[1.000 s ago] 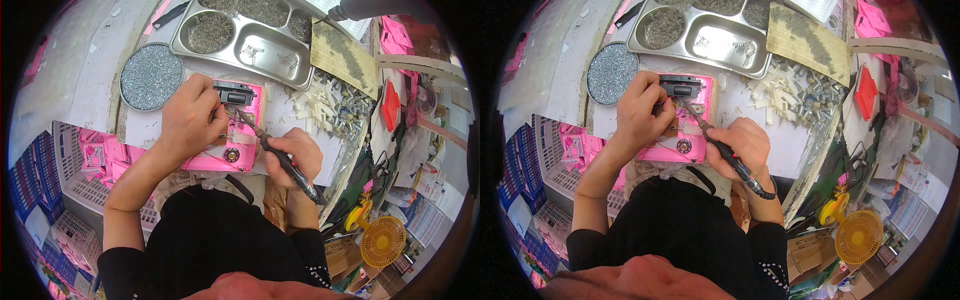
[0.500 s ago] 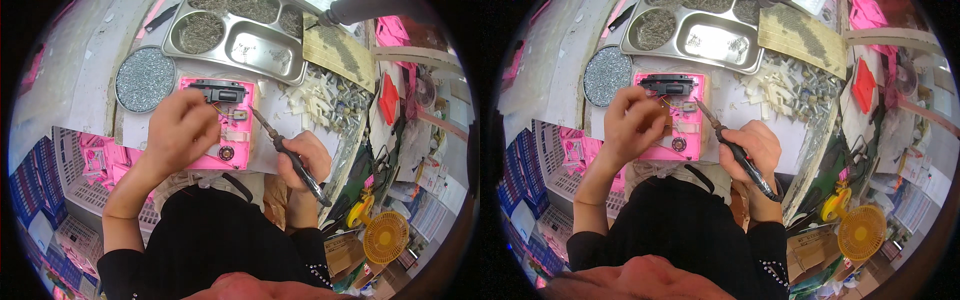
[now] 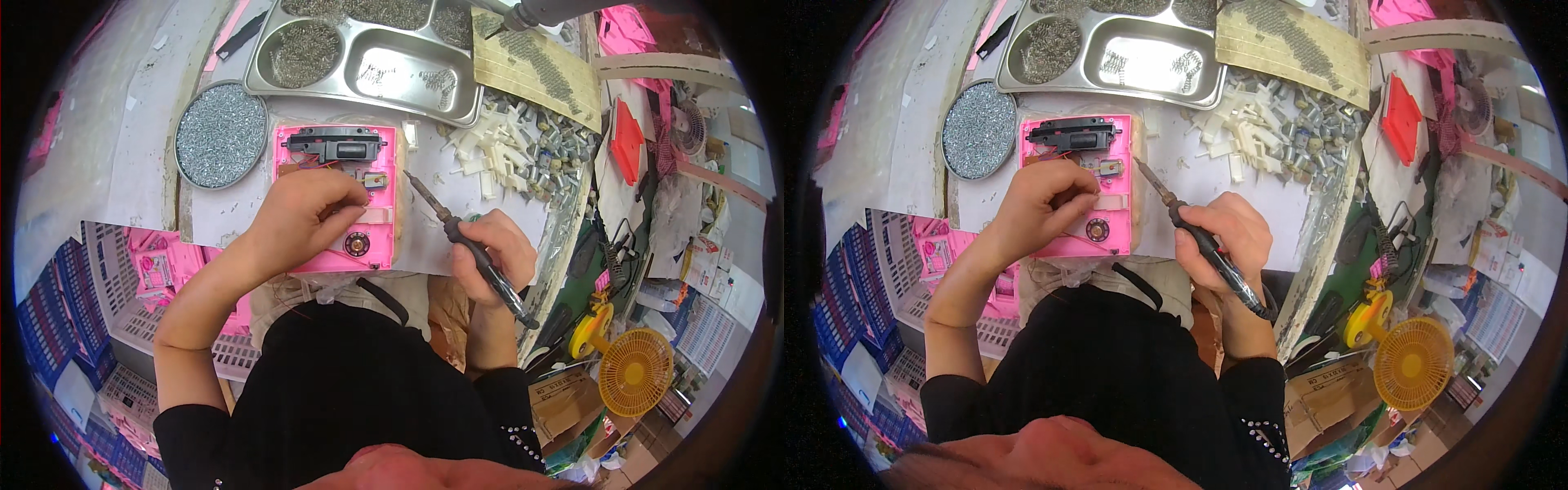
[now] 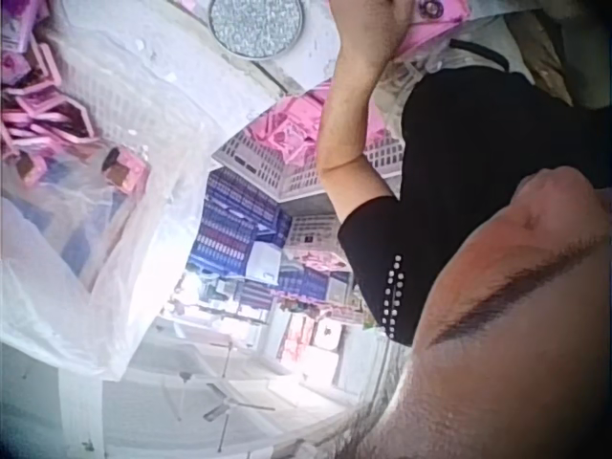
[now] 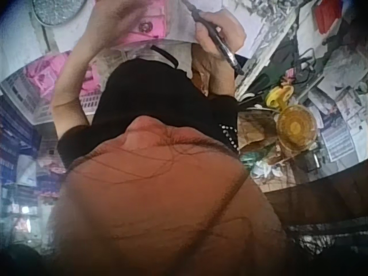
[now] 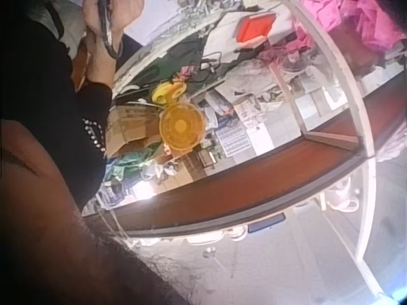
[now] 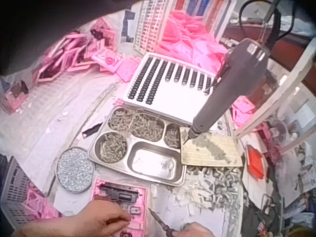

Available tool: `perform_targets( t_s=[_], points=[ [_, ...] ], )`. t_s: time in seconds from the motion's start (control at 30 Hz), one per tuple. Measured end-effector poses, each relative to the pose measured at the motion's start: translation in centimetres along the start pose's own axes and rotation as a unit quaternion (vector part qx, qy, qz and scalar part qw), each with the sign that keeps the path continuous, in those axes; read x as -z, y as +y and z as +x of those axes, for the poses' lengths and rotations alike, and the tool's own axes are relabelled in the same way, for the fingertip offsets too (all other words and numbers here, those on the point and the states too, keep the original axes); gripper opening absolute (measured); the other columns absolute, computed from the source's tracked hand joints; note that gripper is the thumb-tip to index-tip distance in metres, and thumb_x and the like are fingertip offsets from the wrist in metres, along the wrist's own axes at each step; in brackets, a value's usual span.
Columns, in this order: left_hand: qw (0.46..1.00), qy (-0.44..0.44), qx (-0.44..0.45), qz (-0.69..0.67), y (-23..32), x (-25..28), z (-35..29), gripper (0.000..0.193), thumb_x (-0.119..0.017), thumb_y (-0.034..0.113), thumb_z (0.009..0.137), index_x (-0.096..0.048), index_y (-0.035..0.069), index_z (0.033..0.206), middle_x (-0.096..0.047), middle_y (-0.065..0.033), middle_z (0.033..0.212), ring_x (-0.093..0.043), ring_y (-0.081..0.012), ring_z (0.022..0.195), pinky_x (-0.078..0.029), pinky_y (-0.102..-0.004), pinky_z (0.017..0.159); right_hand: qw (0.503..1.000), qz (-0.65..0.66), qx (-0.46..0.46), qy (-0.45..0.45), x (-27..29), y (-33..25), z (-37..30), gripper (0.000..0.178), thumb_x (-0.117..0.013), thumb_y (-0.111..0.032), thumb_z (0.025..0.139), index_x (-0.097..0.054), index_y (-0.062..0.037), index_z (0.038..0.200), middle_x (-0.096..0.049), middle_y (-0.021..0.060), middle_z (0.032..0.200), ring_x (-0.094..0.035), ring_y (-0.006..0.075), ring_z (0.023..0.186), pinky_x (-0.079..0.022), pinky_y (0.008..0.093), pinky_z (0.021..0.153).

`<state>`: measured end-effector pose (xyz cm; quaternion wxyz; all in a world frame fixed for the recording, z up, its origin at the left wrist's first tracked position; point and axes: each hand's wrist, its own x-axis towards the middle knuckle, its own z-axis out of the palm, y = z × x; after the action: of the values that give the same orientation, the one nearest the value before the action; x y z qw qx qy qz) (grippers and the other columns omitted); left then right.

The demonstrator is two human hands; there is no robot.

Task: Assembling and soldering components inside a pink plastic toy housing.

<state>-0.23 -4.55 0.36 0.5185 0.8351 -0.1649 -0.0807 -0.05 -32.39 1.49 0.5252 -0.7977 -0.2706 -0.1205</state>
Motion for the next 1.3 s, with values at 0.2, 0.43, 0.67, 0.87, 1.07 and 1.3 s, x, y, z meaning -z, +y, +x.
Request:
perform_targets(
  t_s=[0.2, 0.43, 0.67, 0.87, 1.07, 1.3],
  points=[
    [0.999, -0.011, -0.041, 0.002, -0.3, 0.3, 0.1, 0.011, -0.072, -0.002, 0.085, -0.067, 0.001, 0.094, -0.063, -0.0090, 0.082, -0.062, -0.0228, 0.071, -0.049, -0.0338, 0.063, 1.000, 0.016, 0.005, -0.019, 0.2, -0.4, 0.2, 0.025, -0.076, -0.001, 0.073, -0.070, 0.0015, 0.096, -0.065, 0.0093, 0.071, -0.054, 0.0209, 0.056, -0.041, 0.0318, 0.052],
    [0.990, -0.078, -0.090, 0.073, 0.0, 0.8, -0.5, 0.017, -0.074, 0.001, 0.078, -0.063, 0.003, 0.090, -0.060, -0.0108, 0.100, -0.064, -0.0308, 0.089, -0.053, -0.0398, 0.075, 0.987, 0.122, -0.065, -0.087, 0.6, -0.7, -0.9, 0.023, -0.077, -0.002, 0.072, -0.071, -0.0008, 0.094, -0.058, 0.0063, 0.065, -0.052, 0.0199, 0.054, -0.038, 0.0323, 0.050],
    [0.985, -0.063, -0.112, 0.116, 0.1, 0.6, -0.7, 0.019, -0.074, 0.002, 0.075, -0.061, 0.002, 0.089, -0.060, -0.0110, 0.103, -0.064, -0.0315, 0.091, -0.054, -0.0406, 0.076, 0.979, 0.138, -0.073, -0.131, -0.7, -0.3, -0.6, 0.022, -0.077, -0.002, 0.071, -0.072, -0.0027, 0.093, -0.052, 0.0045, 0.061, -0.049, 0.0198, 0.052, -0.036, 0.0339, 0.049],
    [0.982, -0.070, -0.129, 0.118, -0.2, 0.6, -0.6, 0.019, -0.074, 0.002, 0.075, -0.061, 0.002, 0.088, -0.060, -0.0113, 0.104, -0.064, -0.0319, 0.091, -0.054, -0.0409, 0.076, 0.976, 0.138, -0.071, -0.152, -0.9, -0.3, -0.1, 0.023, -0.077, -0.003, 0.071, -0.072, -0.0024, 0.093, -0.053, 0.0049, 0.062, -0.050, 0.0202, 0.053, -0.035, 0.0343, 0.049],
    [0.979, -0.095, -0.135, 0.123, -0.3, 0.9, -0.4, 0.013, -0.072, 0.005, 0.079, -0.063, 0.001, 0.086, -0.062, -0.0127, 0.107, -0.064, -0.0319, 0.097, -0.054, -0.0419, 0.083, 0.977, 0.117, -0.062, -0.165, -1.1, -0.2, 0.1, 0.020, -0.076, -0.011, 0.074, -0.072, 0.0020, 0.088, -0.057, 0.0062, 0.062, -0.051, 0.0185, 0.051, -0.035, 0.0317, 0.049],
    [0.976, -0.102, -0.139, 0.132, -0.3, 1.0, -0.4, 0.013, -0.072, 0.005, 0.078, -0.062, 0.001, 0.086, -0.062, -0.0128, 0.106, -0.064, -0.0325, 0.098, -0.054, -0.0427, 0.084, 0.977, 0.108, -0.073, -0.171, -0.9, -0.7, 0.7, 0.020, -0.077, -0.008, 0.071, -0.073, -0.0007, 0.089, -0.054, 0.0055, 0.062, -0.050, 0.0191, 0.052, -0.034, 0.0329, 0.049]
  ],
)
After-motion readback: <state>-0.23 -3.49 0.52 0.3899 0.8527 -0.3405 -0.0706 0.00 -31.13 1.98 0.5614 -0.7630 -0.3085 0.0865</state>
